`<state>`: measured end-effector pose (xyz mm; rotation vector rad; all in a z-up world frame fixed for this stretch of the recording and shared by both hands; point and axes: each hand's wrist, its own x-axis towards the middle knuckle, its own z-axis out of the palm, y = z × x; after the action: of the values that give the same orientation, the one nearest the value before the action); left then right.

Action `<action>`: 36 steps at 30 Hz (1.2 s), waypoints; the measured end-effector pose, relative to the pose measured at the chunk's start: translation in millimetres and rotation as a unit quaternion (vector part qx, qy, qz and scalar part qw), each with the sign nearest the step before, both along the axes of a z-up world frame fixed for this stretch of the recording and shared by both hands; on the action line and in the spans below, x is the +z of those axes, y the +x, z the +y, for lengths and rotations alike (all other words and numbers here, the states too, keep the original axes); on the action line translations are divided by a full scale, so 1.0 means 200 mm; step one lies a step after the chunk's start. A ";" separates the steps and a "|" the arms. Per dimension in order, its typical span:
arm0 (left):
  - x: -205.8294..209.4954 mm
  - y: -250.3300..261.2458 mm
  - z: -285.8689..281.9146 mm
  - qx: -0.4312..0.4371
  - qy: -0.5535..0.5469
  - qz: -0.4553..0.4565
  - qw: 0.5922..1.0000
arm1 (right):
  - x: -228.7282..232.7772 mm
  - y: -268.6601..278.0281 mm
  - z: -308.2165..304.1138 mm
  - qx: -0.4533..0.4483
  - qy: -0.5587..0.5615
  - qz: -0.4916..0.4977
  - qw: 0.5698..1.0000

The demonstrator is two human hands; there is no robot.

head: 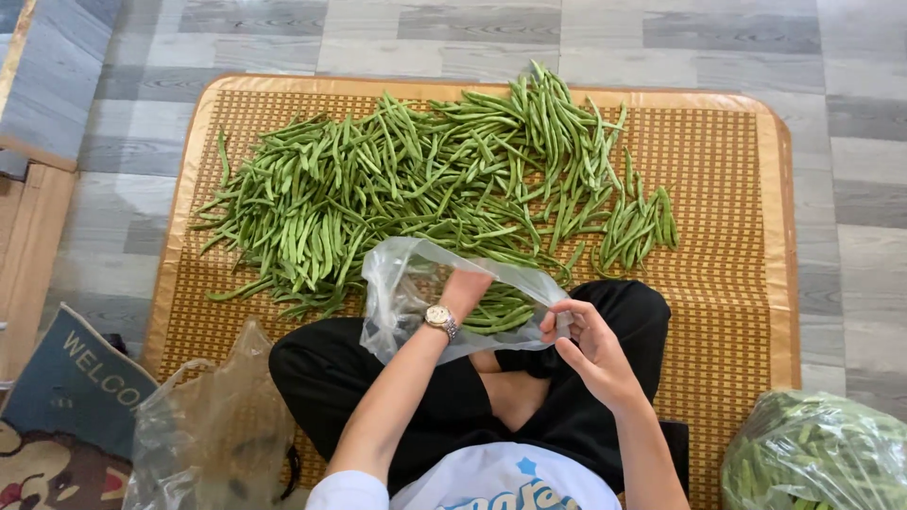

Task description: Bagging green beans from a pile on a mat into a plastic bag.

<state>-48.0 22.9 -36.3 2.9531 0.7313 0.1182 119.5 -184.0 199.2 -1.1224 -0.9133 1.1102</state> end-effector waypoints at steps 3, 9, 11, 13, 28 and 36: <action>0.19 -0.02 0.00 -0.028 0.045 -0.038 0.998 | -0.02 0.02 -0.02 0.002 0.001 -0.002 1.000; 0.66 -0.04 -0.07 0.065 -0.368 0.146 0.916 | 0.04 0.01 -0.02 0.014 0.002 -0.009 1.000; 0.33 -0.12 -0.11 0.000 -0.343 0.157 0.926 | 0.19 -0.01 0.00 0.028 -0.018 -0.015 0.999; 0.13 -0.15 -0.15 -0.066 -0.314 0.165 0.933 | 0.27 -0.01 0.02 0.041 -0.037 -0.025 0.998; 0.01 -0.04 -0.24 -0.098 -0.228 0.173 0.953 | 0.15 0.27 0.02 -0.058 -0.088 -0.311 0.945; 0.28 -0.05 -0.21 -0.027 -0.270 0.117 0.955 | -0.45 0.69 0.27 -0.107 -0.319 -0.339 0.879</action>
<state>-57.9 -19.8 18.7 2.4755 0.5880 -0.3809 256.8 -130.3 109.5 -2.1986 -0.9284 0.8471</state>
